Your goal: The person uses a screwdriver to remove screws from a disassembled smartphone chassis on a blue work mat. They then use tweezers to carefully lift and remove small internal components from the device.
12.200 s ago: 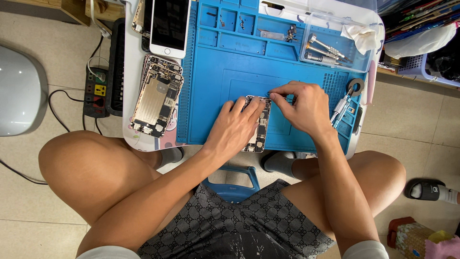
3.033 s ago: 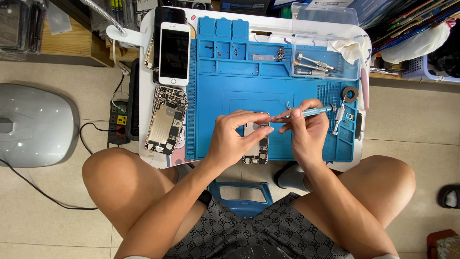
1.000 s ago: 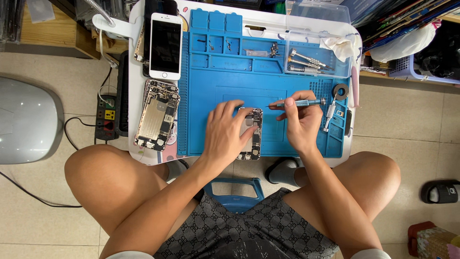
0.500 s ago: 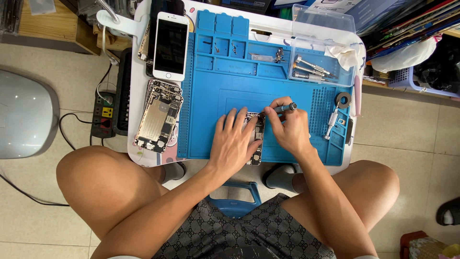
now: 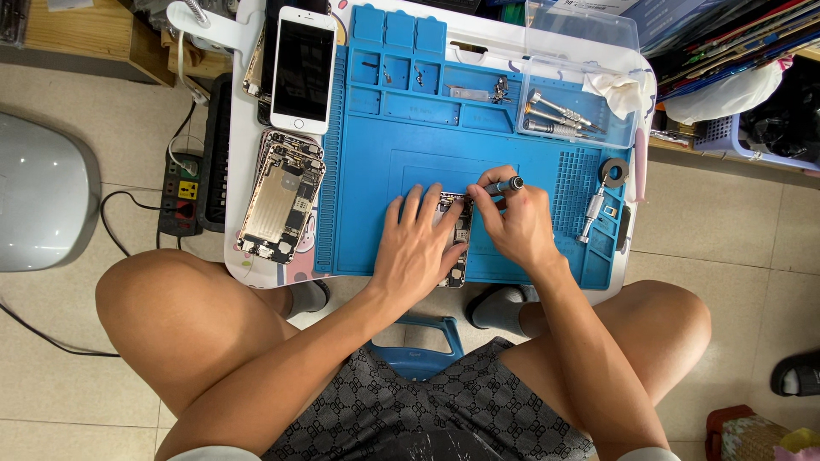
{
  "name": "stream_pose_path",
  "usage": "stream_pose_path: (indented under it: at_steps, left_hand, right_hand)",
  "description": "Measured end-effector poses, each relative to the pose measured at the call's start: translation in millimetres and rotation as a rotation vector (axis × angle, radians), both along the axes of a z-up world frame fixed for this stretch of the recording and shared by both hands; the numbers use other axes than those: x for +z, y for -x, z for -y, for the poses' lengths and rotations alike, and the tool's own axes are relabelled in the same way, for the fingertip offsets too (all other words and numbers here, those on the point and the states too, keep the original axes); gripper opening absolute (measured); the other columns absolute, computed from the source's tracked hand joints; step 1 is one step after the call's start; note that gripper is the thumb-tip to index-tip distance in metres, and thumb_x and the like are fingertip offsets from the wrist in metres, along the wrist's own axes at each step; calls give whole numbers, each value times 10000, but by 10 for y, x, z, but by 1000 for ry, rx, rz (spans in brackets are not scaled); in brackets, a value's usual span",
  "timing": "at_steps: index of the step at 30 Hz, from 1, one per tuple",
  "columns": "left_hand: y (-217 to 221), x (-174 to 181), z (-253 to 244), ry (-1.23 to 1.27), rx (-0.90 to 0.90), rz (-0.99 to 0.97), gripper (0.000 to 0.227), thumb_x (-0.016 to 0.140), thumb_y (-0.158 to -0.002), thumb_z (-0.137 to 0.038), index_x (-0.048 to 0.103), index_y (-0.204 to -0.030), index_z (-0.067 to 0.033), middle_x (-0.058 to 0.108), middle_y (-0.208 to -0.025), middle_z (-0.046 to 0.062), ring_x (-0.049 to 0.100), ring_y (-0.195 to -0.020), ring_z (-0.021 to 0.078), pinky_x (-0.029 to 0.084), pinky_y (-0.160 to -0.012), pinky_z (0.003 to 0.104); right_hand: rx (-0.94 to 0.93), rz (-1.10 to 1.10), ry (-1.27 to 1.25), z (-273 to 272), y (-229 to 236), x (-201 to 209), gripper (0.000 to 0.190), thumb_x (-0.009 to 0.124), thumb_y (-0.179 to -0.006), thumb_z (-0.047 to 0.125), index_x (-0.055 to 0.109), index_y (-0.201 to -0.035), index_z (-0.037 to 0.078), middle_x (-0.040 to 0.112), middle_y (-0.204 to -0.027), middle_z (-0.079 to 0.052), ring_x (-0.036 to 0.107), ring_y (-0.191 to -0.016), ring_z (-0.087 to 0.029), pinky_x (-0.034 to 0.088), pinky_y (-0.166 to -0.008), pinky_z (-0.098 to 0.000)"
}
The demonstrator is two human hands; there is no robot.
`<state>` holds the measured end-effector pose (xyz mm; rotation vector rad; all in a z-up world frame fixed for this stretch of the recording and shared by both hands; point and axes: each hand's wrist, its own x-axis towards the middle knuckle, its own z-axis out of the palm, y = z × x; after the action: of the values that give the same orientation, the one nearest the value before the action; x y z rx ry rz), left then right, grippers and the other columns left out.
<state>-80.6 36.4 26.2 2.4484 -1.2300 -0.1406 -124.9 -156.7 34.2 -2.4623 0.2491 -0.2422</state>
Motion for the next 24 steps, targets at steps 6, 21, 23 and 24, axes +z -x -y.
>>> stream_pose_path:
  at_steps: [6,21,23,24]
  left_hand:
    - [13,-43,1,-19,2,21,551,702,-957,-503,660,-1389,-164,490,-1436,208,481,-1369,408,416,-1073,595]
    - [21,-29,5,-12,11,21,553,723,-950,-491,663,-1387,-158,504,-1425,209,481,-1365,408,415,-1075,592]
    - [21,-38,9,-16,9,29,563,724,-949,-497,658,-1392,-158,503,-1426,209,480,-1365,409,415,-1074,594]
    - [14,-46,14,-20,8,39,572,726,-947,-503,653,-1397,-158,502,-1426,210,479,-1365,410,415,-1074,596]
  right_hand:
    - [-1,-10,-22,13,8,-50,151,711,-1076,234,615,-1014,135,777,-783,-155,773,-645,-277,575,-524,-325]
    - [21,-14,-1,19,4,8,161,728,-1069,231,617,-1012,129,774,-782,-165,773,-652,-305,593,-548,-351]
    - [21,-11,-1,22,3,3,158,729,-1067,229,618,-1013,131,775,-784,-165,773,-653,-307,598,-553,-354]
    - [22,-5,0,27,-4,-1,156,731,-1065,228,618,-1014,132,776,-786,-164,774,-654,-309,602,-558,-356]
